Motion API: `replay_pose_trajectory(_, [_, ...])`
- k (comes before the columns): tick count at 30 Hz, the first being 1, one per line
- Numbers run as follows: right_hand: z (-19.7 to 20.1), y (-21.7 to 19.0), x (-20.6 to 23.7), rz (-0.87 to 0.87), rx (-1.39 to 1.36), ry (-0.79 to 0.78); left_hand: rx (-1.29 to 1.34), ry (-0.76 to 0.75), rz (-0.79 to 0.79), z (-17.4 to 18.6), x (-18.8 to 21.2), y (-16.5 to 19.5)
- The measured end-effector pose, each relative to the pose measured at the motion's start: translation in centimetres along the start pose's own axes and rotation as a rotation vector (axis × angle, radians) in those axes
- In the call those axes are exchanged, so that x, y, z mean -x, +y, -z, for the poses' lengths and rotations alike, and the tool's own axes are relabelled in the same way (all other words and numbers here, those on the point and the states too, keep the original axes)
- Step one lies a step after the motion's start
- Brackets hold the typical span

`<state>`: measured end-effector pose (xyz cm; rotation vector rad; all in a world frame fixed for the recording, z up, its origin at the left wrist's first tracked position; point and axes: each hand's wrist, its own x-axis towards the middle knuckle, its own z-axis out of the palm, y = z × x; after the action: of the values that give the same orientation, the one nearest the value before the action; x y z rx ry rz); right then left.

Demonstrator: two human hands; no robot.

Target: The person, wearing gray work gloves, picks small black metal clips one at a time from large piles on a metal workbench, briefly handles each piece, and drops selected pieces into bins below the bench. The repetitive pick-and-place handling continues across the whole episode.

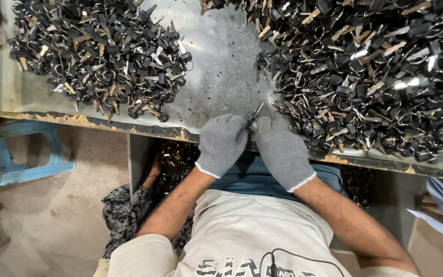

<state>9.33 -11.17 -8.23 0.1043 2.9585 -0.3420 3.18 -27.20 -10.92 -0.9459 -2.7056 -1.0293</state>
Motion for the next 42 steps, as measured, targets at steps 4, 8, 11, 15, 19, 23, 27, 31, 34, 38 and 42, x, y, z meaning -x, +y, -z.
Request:
replay_pose_trajectory(4, [1.2,0.5,-0.9,0.296,-0.078,0.185,-0.113,-0.135,0.123,0.2,0.3,1.4])
replay_pose_trajectory(8, [2.4,1.6,-0.4,0.16,-0.254,-0.171,-0.057,-0.501,0.217,2.5,0.1,0.4])
replay_pose_trajectory(11, [1.9,0.8,0.5,0.134,-0.103,-0.19,0.105,-0.106,0.001,3.2,-1.3,-1.2])
replay_pose_trajectory(15, [0.8,-0.5,0.4,0.236,-0.164,-0.211,0.092,-0.054,-0.265,1.6,-4.3,-2.3])
replay_pose_trajectory(19, [0.7,0.2,0.3,0.108,-0.067,-0.011,0.247,-0.073,-0.08,1.3,-4.3,-1.5])
replay_pose_trajectory(23, [0.9,1.6,0.7,-0.131,-0.205,-0.129,0.283,-0.247,0.362,2.0,-2.9,-0.6])
replay_pose_trajectory(27, [0.1,1.3,-0.5,0.1,-0.259,0.078,0.075,-0.138,0.021,1.3,-2.4,-0.4])
replay_pose_trajectory(31, [-0.1,-0.3,-1.4,-0.05,-0.003,0.031,-0.035,-0.089,-0.074,0.2,-2.1,-0.3])
replay_pose_trajectory(34, [1.3,0.4,-1.7,0.05,0.003,-0.012,0.014,-0.101,-0.048,0.0,-1.9,-0.7])
replay_pose_trajectory(38, [2.6,1.1,-1.9,0.093,-0.245,-0.108,0.031,-0.122,-0.031,0.0,-1.9,-1.2])
replay_pose_trajectory(42, [2.1,0.1,-2.1,0.022,-0.033,0.046,-0.011,-0.088,-0.085,0.0,-2.0,-0.7])
